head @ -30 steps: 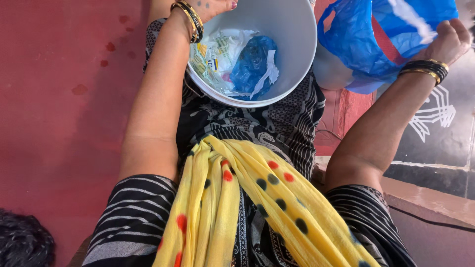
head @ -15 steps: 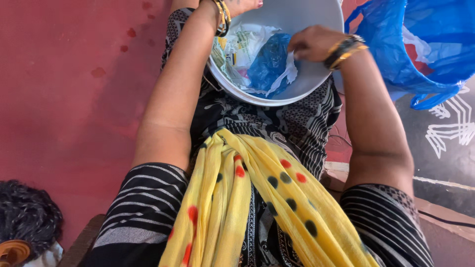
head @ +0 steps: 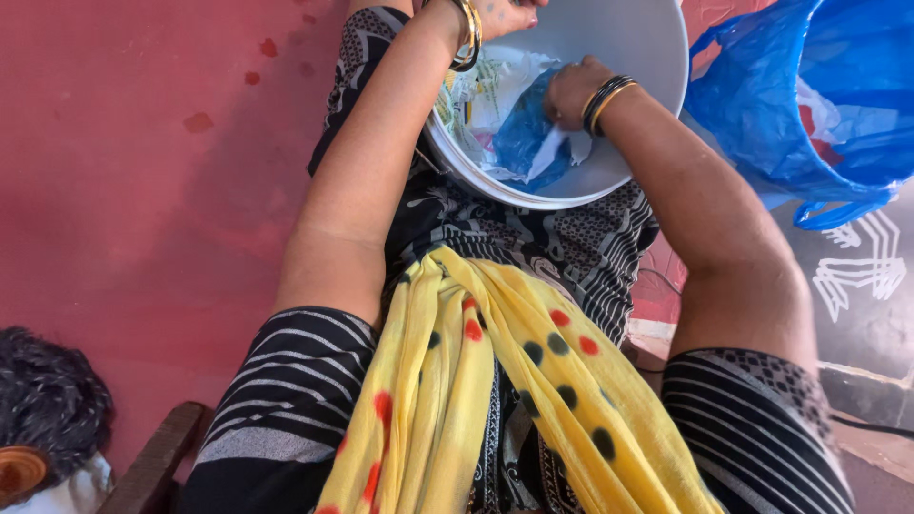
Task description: The person sits on the floor and sorts various items from a white bowl into a blue plastic bag. They handle small packets, papers, and plastic bags one by one, transferring them from the bowl to the bag.
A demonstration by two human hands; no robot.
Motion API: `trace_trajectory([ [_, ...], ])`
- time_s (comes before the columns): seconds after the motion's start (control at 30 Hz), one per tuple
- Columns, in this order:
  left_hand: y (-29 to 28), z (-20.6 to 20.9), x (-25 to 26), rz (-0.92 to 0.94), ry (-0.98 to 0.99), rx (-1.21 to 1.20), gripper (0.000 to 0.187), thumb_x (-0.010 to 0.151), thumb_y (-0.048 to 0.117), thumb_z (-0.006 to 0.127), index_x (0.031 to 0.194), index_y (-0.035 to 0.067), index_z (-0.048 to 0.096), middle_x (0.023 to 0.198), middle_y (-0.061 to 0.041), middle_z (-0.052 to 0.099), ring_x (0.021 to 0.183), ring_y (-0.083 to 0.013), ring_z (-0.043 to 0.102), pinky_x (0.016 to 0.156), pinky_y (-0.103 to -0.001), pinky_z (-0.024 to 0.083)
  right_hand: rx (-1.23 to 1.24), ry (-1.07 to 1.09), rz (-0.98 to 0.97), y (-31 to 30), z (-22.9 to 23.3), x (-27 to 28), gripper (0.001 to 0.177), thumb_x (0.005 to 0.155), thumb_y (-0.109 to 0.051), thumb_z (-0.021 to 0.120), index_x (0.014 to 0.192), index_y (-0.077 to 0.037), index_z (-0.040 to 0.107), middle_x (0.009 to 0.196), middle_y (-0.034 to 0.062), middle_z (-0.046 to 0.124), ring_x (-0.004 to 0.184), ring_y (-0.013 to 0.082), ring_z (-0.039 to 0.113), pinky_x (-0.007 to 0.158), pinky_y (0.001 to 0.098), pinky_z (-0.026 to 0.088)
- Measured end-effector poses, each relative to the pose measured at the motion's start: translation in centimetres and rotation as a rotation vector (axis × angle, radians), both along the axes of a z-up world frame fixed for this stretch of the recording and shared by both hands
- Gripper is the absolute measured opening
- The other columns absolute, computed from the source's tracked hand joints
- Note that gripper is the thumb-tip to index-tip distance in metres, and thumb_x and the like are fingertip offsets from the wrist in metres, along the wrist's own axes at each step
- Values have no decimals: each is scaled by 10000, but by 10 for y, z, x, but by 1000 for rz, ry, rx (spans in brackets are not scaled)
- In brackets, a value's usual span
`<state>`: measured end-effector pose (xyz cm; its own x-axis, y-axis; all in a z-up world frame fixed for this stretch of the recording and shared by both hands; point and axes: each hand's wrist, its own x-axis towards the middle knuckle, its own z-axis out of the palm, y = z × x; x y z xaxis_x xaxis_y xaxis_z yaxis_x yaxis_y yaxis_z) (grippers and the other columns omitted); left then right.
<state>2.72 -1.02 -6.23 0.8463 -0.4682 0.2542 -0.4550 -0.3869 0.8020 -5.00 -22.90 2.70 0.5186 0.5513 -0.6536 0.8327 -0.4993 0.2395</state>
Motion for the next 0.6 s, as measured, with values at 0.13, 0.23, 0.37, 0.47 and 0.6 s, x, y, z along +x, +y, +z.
trace_trajectory([
  [0.13,10,-1,2,43,-96,-73,232,972,304,674,1141,159,739,1019,-11,780,922,-164,749,791,-348,596,775,244,-244,-14,42,28,237,837,-169,785,1053,-73,764,950,134,758,854,260,727,808,401,576],
  [0.23,11,6,9,37,-574,415,262,1168,316,561,1284,135,711,980,-91,749,764,-243,709,593,-423,544,1025,467,-474,-19,54,47,200,903,-164,740,1078,-67,728,946,91,744,830,174,717,777,335,580],
  [0.37,9,36,-1,58,24,37,410,1133,490,528,1120,133,728,938,-25,774,837,-111,745,760,-292,593,1068,244,-514,-15,45,85,137,1022,-140,727,1082,-18,739,924,64,741,811,139,705,724,304,569],
  [0.47,20,58,-19,13,71,-203,372,1037,425,679,1193,86,682,947,-72,752,860,-156,740,756,-305,597,1033,-78,-489,-4,27,102,204,1056,-131,736,896,-9,771,804,87,733,694,165,687,629,343,548],
  [0.6,24,62,-28,26,-41,-161,675,760,284,978,1251,17,599,1010,-123,730,930,-213,720,784,-341,584,1944,255,-1040,2,11,95,75,919,-24,774,867,0,725,741,101,726,592,167,723,531,320,627],
])
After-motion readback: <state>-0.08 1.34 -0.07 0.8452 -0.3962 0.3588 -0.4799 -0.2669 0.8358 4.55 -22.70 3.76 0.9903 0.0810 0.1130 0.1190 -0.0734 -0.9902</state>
